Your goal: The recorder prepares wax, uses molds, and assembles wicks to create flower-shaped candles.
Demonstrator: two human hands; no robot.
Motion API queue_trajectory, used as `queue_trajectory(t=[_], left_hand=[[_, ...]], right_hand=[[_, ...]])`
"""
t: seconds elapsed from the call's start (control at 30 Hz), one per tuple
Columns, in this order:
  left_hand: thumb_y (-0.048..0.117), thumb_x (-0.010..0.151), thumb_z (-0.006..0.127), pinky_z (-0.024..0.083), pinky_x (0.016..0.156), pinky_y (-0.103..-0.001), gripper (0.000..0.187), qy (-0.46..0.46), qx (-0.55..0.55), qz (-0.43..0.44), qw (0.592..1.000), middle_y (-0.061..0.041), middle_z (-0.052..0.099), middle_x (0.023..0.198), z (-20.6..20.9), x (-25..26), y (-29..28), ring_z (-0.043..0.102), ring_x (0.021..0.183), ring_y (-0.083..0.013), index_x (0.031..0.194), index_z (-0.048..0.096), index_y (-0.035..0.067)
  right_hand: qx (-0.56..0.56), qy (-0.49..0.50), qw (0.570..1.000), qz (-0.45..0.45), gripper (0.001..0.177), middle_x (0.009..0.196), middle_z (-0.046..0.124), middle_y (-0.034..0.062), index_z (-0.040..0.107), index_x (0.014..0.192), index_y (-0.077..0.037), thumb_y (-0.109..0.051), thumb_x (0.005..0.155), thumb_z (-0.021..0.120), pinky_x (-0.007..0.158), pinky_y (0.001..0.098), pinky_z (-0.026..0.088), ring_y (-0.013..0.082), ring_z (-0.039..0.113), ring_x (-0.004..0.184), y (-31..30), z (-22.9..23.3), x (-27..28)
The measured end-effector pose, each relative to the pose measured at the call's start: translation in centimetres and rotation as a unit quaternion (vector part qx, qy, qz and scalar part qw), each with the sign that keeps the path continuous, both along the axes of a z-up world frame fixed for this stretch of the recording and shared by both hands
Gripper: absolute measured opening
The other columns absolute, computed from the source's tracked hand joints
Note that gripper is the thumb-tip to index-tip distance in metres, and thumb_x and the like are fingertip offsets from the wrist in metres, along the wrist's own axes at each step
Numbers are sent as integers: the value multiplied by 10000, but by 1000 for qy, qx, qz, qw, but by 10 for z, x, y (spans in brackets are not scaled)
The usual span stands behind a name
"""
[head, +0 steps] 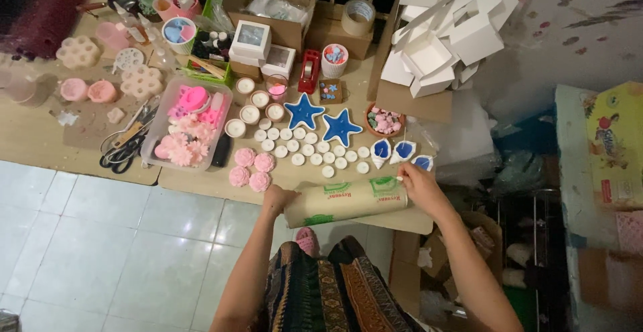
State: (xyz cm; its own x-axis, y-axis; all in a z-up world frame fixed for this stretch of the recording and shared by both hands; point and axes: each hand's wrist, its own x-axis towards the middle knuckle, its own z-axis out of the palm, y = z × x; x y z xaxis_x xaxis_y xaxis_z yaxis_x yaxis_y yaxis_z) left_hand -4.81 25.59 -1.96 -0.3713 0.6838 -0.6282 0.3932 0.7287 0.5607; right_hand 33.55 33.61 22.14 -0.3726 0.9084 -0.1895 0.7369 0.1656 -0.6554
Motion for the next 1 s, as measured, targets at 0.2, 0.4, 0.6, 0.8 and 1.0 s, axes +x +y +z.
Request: queue_trajectory(t=[0.2, 0.4, 0.6, 0.8, 1.0], left_hand=[[447, 735, 854, 551, 500, -419, 568, -31, -69, -39, 996, -221, 727, 692, -15, -4, 18, 702, 546, -303, 755, 737, -108], [392, 740, 826, 590, 691, -452, 472, 79, 41, -39, 995, -270, 732, 804, -23, 0, 17, 742, 745, -370, 805, 753, -70], [388, 770, 818, 542, 922, -478, 498, 150, 142, -73, 976, -246, 710, 1074, 61, 53, 16, 681, 1033, -401, 1060, 721, -4], [422, 690, 870, 478, 1092, -458, 872, -106, 413, -227, 876, -217, 620, 1404, 120, 201, 59, 609, 1268, -377, 1415, 568, 44], [203, 785, 774, 571, 875, -467, 361, -168, 418, -182, 874, -200, 750, 1002, 79, 270, 91, 741, 914, -368, 1116, 719, 72]], right_hand=[[19, 4, 1000, 20, 80, 926, 664, 182, 559, 1027, -8, -26, 953, 533, 792, 420, 525, 326, 664, 858, 12, 1, -4], [34, -10, 999, 40, 96, 945, 692, 180, 576, 1031, -31, -53, 942, 551, 792, 437, 523, 341, 690, 884, 27, -3, -8], [27, -13, 999, 45, 111, 928, 694, 191, 586, 1048, -44, -64, 941, 563, 784, 434, 530, 351, 692, 869, 30, -1, -8], [11, -55, 997, 59, 114, 961, 705, 188, 587, 1043, -38, -98, 949, 564, 793, 456, 536, 367, 698, 896, 33, -19, -5], [111, -145, 978, 97, 190, 1035, 693, 213, 618, 1091, -53, -155, 931, 599, 832, 485, 539, 426, 672, 1004, 42, -32, -3]])
